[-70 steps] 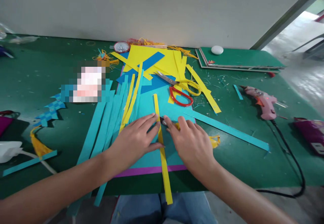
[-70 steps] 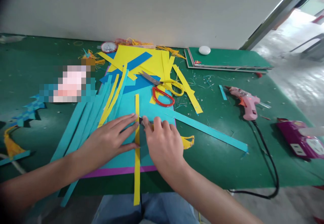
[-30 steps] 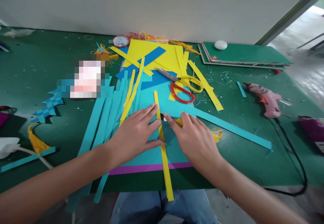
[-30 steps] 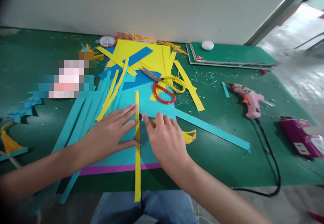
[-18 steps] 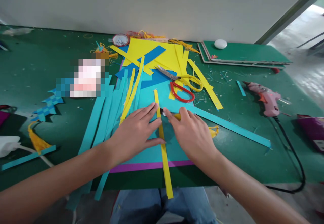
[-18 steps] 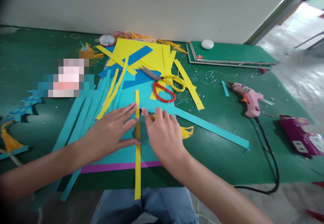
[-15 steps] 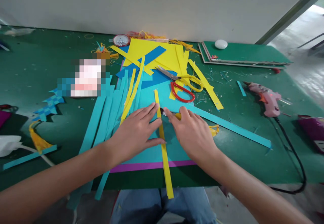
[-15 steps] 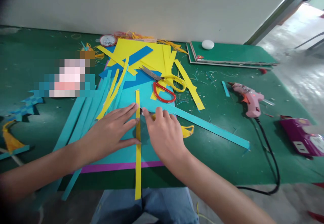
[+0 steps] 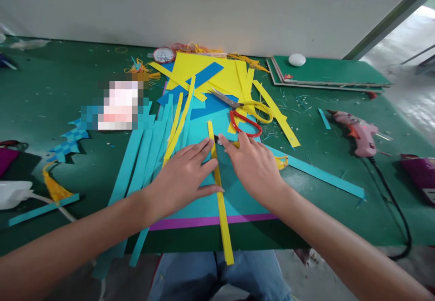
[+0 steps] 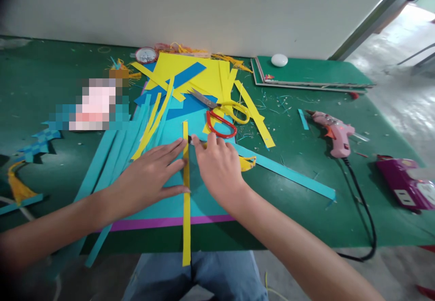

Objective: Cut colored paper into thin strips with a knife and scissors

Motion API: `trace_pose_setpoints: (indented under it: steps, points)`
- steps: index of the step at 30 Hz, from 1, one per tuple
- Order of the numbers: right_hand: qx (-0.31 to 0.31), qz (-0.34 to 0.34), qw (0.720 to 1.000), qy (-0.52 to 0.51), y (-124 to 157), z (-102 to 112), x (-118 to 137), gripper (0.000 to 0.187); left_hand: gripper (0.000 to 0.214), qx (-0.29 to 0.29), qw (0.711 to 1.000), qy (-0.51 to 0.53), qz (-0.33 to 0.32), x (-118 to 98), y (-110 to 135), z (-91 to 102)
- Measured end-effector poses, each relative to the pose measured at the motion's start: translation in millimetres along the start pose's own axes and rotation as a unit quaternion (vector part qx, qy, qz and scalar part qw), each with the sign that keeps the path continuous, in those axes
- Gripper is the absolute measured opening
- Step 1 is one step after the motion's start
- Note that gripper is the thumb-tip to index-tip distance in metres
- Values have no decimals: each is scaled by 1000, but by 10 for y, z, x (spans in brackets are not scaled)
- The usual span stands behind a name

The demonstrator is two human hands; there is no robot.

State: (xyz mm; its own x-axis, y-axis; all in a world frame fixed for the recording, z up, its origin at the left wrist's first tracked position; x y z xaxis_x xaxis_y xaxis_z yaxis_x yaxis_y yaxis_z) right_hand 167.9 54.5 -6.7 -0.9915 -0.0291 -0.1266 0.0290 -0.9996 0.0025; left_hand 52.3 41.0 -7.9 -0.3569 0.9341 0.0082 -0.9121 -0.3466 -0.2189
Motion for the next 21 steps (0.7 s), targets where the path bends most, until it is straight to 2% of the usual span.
trace_pose_setpoints:
  steps: [15, 21]
  points:
    - [16, -29, 999, -12, -372, 55, 55, 48, 50, 0, 1000, 15, -1, 0, -7, 2]
    - [3, -68, 998, -20, -519, 126, -80, 48, 54, 7, 1000, 18, 10, 30, 28, -47]
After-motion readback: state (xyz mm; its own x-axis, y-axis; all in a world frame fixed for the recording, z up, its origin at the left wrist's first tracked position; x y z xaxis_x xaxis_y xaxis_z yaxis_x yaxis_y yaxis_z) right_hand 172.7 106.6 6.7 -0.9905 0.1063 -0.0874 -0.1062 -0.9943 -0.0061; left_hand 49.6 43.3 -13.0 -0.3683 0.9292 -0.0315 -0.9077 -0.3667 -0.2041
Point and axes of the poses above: each hand's wrist, its own y-axis away from the middle knuckle, its own z-axis out of the back of the hand, x = y × z, the point moved 7 cm from there along -y, towards the middle knuckle, and after that the axes turned 12 degrees about -z, right-handed, at the moved point
